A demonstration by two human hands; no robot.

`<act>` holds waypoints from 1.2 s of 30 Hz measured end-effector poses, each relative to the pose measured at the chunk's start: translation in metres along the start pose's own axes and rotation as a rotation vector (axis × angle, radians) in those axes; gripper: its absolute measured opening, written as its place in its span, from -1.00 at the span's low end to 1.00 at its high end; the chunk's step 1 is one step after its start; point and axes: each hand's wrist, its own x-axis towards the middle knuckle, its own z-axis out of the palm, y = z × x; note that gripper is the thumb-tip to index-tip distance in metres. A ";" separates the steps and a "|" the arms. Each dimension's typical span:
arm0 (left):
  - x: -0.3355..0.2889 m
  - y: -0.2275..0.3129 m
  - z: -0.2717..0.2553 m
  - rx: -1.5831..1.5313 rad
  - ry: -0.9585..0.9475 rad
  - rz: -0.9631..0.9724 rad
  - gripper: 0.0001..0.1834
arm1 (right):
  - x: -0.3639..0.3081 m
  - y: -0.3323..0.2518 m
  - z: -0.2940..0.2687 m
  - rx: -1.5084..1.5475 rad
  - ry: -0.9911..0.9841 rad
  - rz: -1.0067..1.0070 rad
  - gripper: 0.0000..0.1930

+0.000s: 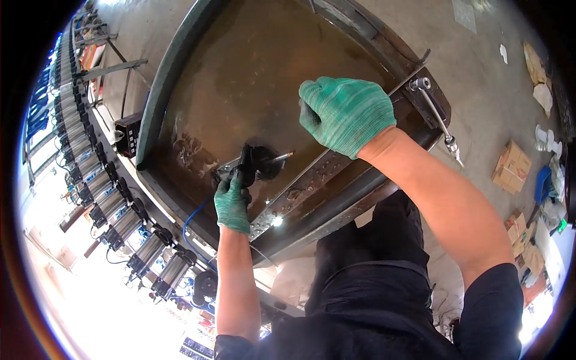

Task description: The person tests industrial pumps by submerging them one by one in a water tank, lifting them out, and placing them onto a nearby row on a table.

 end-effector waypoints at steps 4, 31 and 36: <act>0.001 -0.001 -0.002 0.025 -0.012 0.002 -0.67 | -0.002 0.001 0.001 0.009 0.016 -0.009 -0.83; -0.001 0.003 0.000 0.002 0.019 -0.033 -0.69 | 0.000 0.001 -0.001 -0.009 -0.029 -0.009 -0.81; 0.001 0.001 -0.002 -0.028 -0.006 -0.041 -0.70 | 0.000 0.001 -0.001 -0.009 -0.037 -0.011 -0.80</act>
